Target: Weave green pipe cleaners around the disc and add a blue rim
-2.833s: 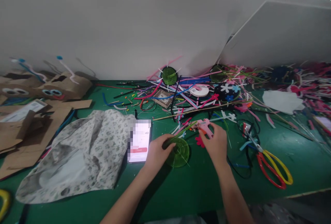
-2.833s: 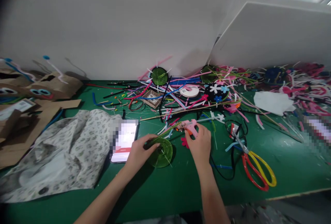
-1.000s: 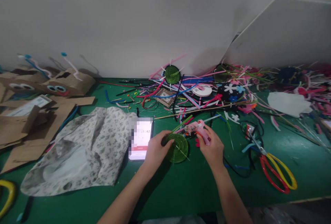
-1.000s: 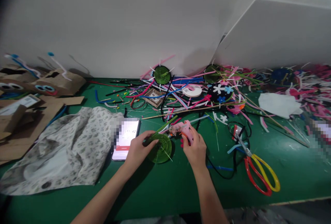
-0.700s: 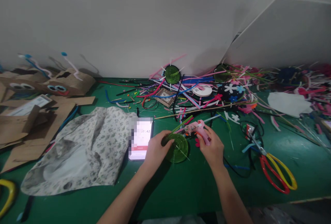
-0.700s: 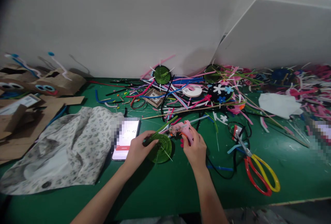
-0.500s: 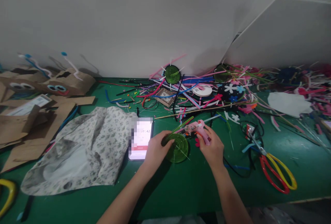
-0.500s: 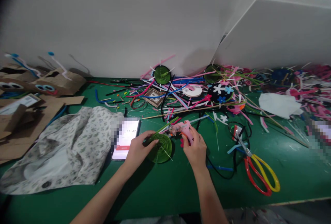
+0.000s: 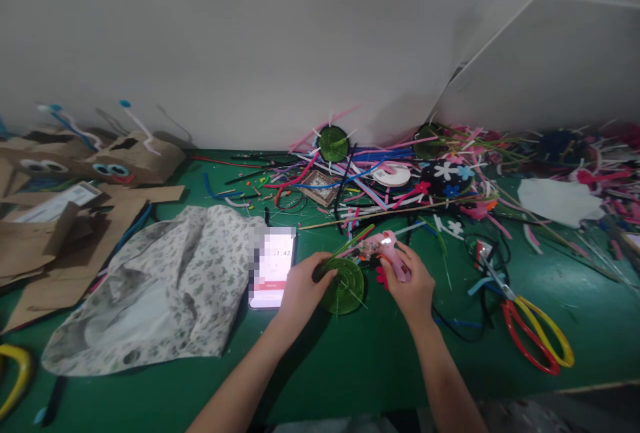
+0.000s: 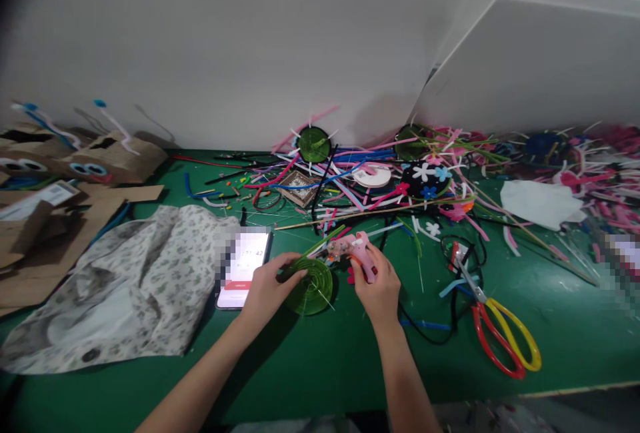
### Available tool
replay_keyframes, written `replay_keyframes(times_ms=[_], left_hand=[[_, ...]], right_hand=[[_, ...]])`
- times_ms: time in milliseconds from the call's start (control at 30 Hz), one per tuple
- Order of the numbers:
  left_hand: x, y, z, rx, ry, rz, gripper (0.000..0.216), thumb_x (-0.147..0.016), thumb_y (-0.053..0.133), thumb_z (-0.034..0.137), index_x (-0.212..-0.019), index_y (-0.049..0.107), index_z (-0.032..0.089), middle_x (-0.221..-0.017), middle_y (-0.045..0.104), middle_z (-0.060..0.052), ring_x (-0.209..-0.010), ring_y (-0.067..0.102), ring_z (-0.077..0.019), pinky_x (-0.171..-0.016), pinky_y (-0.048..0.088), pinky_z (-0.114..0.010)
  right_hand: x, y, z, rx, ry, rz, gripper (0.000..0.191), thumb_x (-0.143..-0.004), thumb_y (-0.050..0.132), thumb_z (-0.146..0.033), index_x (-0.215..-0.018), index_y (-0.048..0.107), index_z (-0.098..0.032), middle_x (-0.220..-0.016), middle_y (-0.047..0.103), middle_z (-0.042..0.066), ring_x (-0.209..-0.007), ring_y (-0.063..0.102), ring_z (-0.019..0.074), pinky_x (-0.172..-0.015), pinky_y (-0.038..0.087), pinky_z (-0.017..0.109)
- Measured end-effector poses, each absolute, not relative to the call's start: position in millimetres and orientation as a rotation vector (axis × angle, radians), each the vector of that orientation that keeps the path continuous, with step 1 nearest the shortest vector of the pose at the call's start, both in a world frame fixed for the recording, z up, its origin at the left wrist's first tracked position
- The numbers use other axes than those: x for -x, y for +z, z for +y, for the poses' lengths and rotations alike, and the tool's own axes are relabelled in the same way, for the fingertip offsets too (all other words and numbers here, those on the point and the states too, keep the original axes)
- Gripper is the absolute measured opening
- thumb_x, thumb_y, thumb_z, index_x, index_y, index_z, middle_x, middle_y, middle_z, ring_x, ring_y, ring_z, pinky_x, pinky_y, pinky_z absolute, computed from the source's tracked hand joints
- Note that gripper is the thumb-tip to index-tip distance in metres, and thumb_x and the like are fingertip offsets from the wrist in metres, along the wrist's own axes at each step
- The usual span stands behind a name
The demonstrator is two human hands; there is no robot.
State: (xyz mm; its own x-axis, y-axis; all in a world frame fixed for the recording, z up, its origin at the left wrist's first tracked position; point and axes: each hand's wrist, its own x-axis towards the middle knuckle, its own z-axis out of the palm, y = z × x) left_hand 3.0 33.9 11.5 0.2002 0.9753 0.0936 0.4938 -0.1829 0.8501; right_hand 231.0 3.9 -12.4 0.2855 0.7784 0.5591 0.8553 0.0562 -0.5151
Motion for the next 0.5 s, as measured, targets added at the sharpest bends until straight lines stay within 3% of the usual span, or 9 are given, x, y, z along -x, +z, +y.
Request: replay_keyframes(times_ms=[167, 300, 400, 500], left_hand=[[-2.9, 13.4, 33.6, -1.785, 0.875, 1.385, 0.022, -0.081, 0.062, 0.023, -0.102, 0.063, 0.023, -0.099, 0.071, -0.002, -0.089, 0.066, -0.0215, -0.08, 0.053, -0.034], [-3.3, 14.1, 33.4, -1.81, 0.882, 1.373, 0.021, -0.081, 0.062, 0.022, -0.103, 0.063, 0.023, -0.1, 0.071, -0.002, -0.09, 0.066, -0.0213, -0.081, 0.053, -0.034], [-3.4, 13.4, 33.4, -1.838, 0.9, 1.358, 0.021, -0.082, 0.062, 0.022, -0.103, 0.063, 0.023, -0.101, 0.071, -0.003, -0.092, 0.066, -0.0214, -0.082, 0.053, -0.034], [-3.1, 13.0, 33.5, -1.857, 0.91, 1.34, 0.021, -0.081, 0.062, 0.021, -0.102, 0.064, 0.022, -0.1, 0.071, -0.003, -0.091, 0.067, -0.0209, -0.082, 0.053, -0.033]], right_hand=[[-243.4, -9.4, 5.8, 1.806, -0.28, -1.38, 0.041, -0.081, 0.062, -0.044, -0.112, 0.059, -0.016, -0.104, 0.067, 0.013, -0.095, 0.063, 0.0247, -0.082, 0.052, 0.039], [-245.2, 9.7, 10.5, 1.797, -0.436, -1.459, 0.032, -0.087, 0.055, -0.038, -0.111, 0.061, -0.018, -0.125, 0.059, 0.015, -0.116, 0.051, 0.0292, -0.096, 0.042, 0.049], [-228.5, 31.1, 16.1, 1.629, -0.269, -1.736, 0.03, -0.092, 0.045, -0.028, -0.117, 0.06, -0.024, -0.126, 0.06, 0.007, -0.121, 0.049, 0.0244, -0.101, 0.039, 0.046], [-207.1, 46.9, 23.1, 1.459, -0.089, -2.017, 0.029, -0.09, 0.047, -0.024, -0.113, 0.063, -0.026, -0.116, 0.066, 0.003, -0.113, 0.053, 0.0216, -0.102, 0.037, 0.045]])
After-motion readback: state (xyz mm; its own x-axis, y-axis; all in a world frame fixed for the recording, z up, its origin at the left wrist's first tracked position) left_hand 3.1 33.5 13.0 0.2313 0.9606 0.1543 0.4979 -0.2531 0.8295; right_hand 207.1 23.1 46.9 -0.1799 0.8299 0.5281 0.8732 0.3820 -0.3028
